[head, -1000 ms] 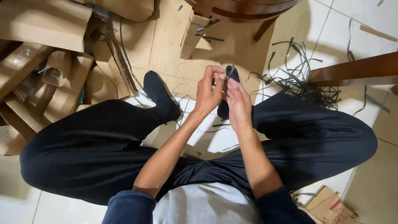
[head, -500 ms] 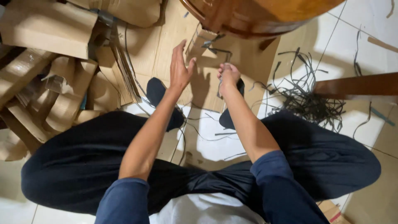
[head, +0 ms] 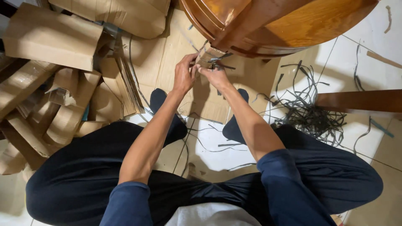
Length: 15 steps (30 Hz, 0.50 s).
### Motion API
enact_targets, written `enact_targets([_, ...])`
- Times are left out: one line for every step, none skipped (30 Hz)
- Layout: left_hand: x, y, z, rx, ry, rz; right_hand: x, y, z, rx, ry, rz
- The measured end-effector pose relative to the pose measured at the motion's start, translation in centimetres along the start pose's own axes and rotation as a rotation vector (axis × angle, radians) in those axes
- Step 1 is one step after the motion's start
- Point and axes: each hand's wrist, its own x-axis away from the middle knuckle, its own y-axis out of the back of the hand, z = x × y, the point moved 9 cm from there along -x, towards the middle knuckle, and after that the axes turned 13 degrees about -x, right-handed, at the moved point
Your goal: Wrapping a wooden chair leg with cardboard and securing it with plastic ties
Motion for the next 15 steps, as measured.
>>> enact_targets([0.0, -0.1, 0.2, 0.005, 0.005, 0.015, 0.2, -0.2, 0.3, 0.069, 0.006, -0.003])
enact_targets([-0.1, -0.2, 0.4, 0.011, 0.010, 0.031, 0.4, -0.3, 0.6, 0.139, 0.012, -0.007])
enact_targets([-0.2, -0.2, 0.4, 0.012, 0.010, 0.033, 0.9, -0.2, 1.6, 0.139, 0.011, -0.008])
enact_targets([-0.3, -0.5, 0.7, 0.029, 0.028, 0.067, 1.5, -0.4, 2.2, 0.150, -0.031, 0.020])
enact_targets([-0.5, -0.8, 0.9, 0.048, 0.046, 0.100, 2.0, -0.4, 2.9, 0.163, -0.072, 0.047])
enact_targets([-0.6, -0.4, 0.2, 0.050, 0.045, 0.101, 1.5, -0.1, 1.9, 0.164, -0.072, 0.044])
enact_targets([-0.7, 0.1, -0.5, -0.020, 0.041, 0.116, 0.9, 0.0, 1.0, 0.151, -0.054, 0.047])
enact_targets([-0.7, 0.7, -1.2, -0.091, 0.038, 0.130, 0.4, 0.1, 0.2, 0.139, -0.035, 0.050])
enact_targets([-1.2, 0.2, -0.3, -0.092, 0.036, 0.128, -0.2, -0.1, 0.4, 0.139, -0.031, 0.051])
enact_targets([-1.6, -0.5, -0.2, -0.279, -0.066, 0.151, -0.7, -0.1, -0.2, 0.159, -0.128, 0.042])
enact_targets([-1.6, -1.6, 0.1, -0.464, -0.166, 0.178, -0.9, 0.1, -1.1, 0.179, -0.231, 0.033])
enact_targets([-2.0, -2.7, 2.0, -0.463, -0.165, 0.180, -0.1, 0.0, -1.0, 0.178, -0.234, 0.032])
enact_targets([-2.8, -4.1, 4.7, -0.463, -0.078, 0.245, 0.3, 0.1, -0.1, 0.202, -0.179, 0.024])
enact_targets([-3.5, -5.5, 7.4, -0.462, 0.009, 0.310, 0.7, 0.2, 0.8, 0.225, -0.124, 0.017])
enact_targets([-3.2, -4.5, 5.8, -0.465, 0.008, 0.311, 1.2, 0.1, 0.6, 0.221, -0.123, 0.017])
